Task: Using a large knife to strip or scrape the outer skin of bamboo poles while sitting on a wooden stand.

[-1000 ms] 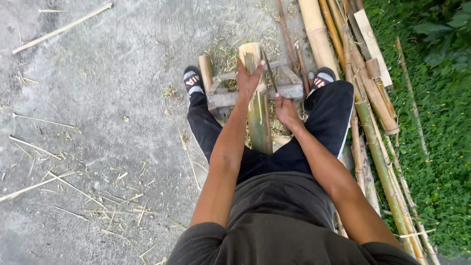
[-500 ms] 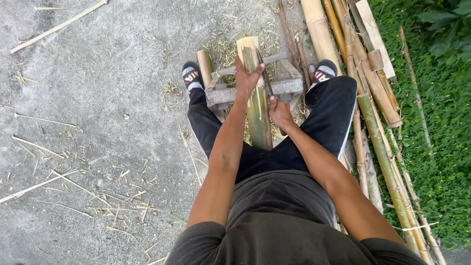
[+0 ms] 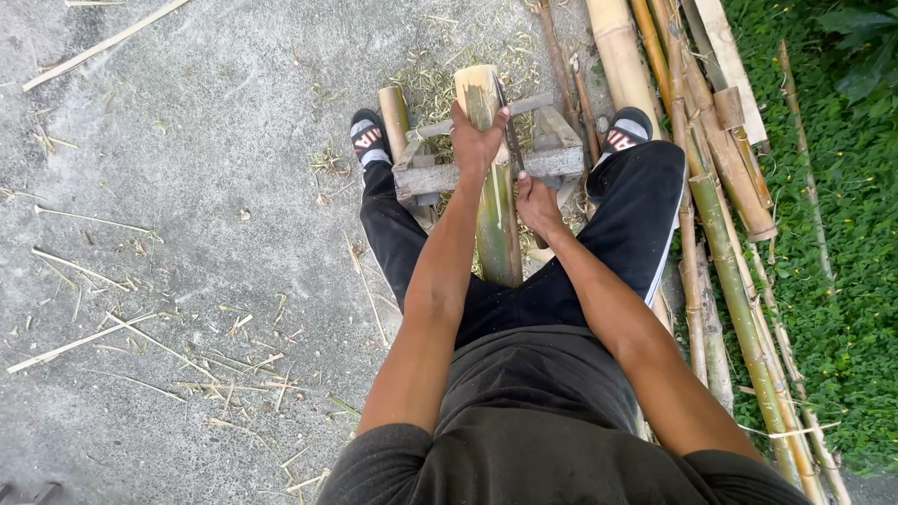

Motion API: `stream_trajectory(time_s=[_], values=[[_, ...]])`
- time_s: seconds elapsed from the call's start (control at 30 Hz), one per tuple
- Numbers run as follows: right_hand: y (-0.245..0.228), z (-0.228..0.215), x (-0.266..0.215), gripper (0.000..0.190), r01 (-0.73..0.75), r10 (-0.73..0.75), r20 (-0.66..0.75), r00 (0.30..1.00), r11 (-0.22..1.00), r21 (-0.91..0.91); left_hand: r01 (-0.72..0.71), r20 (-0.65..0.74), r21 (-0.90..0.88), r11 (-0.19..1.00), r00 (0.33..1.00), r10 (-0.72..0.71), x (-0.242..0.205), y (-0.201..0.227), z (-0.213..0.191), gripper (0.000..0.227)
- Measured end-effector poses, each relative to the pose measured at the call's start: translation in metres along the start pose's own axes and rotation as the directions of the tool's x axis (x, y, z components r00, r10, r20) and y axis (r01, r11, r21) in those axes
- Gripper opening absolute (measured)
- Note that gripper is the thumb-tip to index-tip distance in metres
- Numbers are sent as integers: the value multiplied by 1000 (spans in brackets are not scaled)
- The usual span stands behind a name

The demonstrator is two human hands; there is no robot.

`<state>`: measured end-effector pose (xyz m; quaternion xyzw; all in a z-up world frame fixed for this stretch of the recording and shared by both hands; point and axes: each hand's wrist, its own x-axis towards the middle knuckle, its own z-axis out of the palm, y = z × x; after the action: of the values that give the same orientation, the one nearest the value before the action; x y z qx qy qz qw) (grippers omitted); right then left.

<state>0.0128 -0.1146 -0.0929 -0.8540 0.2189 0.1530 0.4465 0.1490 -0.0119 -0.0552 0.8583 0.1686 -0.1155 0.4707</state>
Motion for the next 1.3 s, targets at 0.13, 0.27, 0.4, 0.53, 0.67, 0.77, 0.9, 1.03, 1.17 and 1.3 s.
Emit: stream_trajectory(time_s=[0.13,0.27,0.4,0.53,0.67,0.77,0.9,1.03,1.17,1.3], values=[[1,2,6,59,4,-4,10,1000,1000,-21,36,-13,51,998,999,-36,-3,18,-6,111],[-29,-17,9,61,-125,120,55,991,986,107,173,-30,220,960,985,-170,-4,36,-4,114],[7,8,33,68,-129,131,-8,991,988,86,144,-50,240,960,989,-136,-3,34,-5,119],[-13,-19,-8,66,-97,99,-16,995,988,122,114,-25,112,987,993,-112,-3,10,-5,117],[-11,-24,-23,56,6,-6,7,1000,999,38,-179,19,-104,978,983,182,23,-41,9,121],[-4,-21,-33,52,22,-22,-7,1000,1000,17,-227,53,-149,962,970,237,13,-40,6,123],[-18,-25,-33,48,-29,29,13,999,999,21,-139,91,-99,985,985,149,10,-26,0,121],[-19,-22,-27,47,-7,7,4,1000,999,32,-118,84,-86,989,989,125,7,-17,-1,117],[-13,-15,-15,47,0,0,-4,1000,1000,25,-96,27,-54,994,995,98,-2,-2,-4,113],[5,1,8,49,67,-67,-67,995,998,-11,13,-42,94,995,999,-9,0,7,1,114]])
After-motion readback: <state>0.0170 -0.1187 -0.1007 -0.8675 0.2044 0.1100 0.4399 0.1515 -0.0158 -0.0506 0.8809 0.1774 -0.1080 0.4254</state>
